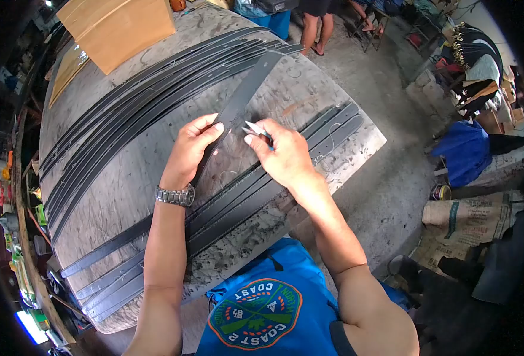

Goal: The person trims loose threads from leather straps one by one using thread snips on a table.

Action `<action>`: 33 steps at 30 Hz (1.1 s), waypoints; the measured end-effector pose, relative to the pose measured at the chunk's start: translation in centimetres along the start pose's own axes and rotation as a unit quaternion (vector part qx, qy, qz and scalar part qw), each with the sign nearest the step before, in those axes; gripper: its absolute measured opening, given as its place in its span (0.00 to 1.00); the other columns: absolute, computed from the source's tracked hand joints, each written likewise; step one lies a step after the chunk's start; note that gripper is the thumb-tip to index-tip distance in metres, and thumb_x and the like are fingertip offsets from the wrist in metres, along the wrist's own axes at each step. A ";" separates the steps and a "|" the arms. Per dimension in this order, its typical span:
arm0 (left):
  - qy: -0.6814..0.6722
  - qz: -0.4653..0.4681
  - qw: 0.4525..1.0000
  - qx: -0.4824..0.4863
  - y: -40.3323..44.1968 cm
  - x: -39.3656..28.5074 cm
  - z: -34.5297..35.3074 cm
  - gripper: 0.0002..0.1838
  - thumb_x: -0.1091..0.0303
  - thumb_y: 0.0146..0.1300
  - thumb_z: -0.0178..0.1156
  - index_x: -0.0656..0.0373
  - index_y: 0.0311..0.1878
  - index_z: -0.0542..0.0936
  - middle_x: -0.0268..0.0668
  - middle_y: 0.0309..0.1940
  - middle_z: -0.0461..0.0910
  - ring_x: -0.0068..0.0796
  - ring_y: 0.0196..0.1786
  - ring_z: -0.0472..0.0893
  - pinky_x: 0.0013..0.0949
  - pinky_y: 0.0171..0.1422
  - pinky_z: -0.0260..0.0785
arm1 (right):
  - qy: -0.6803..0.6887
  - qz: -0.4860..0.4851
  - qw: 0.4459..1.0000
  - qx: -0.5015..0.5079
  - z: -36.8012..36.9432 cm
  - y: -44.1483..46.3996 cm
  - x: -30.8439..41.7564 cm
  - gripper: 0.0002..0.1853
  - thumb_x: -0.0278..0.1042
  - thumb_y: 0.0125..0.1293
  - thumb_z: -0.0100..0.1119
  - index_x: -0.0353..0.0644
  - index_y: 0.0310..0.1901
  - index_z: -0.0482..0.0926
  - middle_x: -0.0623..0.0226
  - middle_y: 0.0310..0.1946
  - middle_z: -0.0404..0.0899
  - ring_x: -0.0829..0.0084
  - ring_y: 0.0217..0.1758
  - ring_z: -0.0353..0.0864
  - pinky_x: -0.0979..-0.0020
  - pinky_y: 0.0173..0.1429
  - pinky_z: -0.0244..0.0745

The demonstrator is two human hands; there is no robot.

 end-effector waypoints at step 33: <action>0.103 0.122 0.986 -0.041 -0.3 -2.2 0.3 0.12 0.76 0.70 0.63 0.66 0.55 0.86 0.24 0.34 0.83 0.09 0.35 0.73 0.22 0.38 0.67 | -0.142 -0.073 0.987 0.018 0.7 0.6 3.2 0.13 0.40 0.68 0.66 0.38 0.40 0.81 0.48 0.34 0.85 0.42 0.41 0.86 0.45 0.46 0.79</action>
Point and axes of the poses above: each hand's wrist, its own y-axis towards the middle knuckle, its own z-axis out of the palm, x = y × z, the point moved 10 cm from there along y, towards the middle knuckle
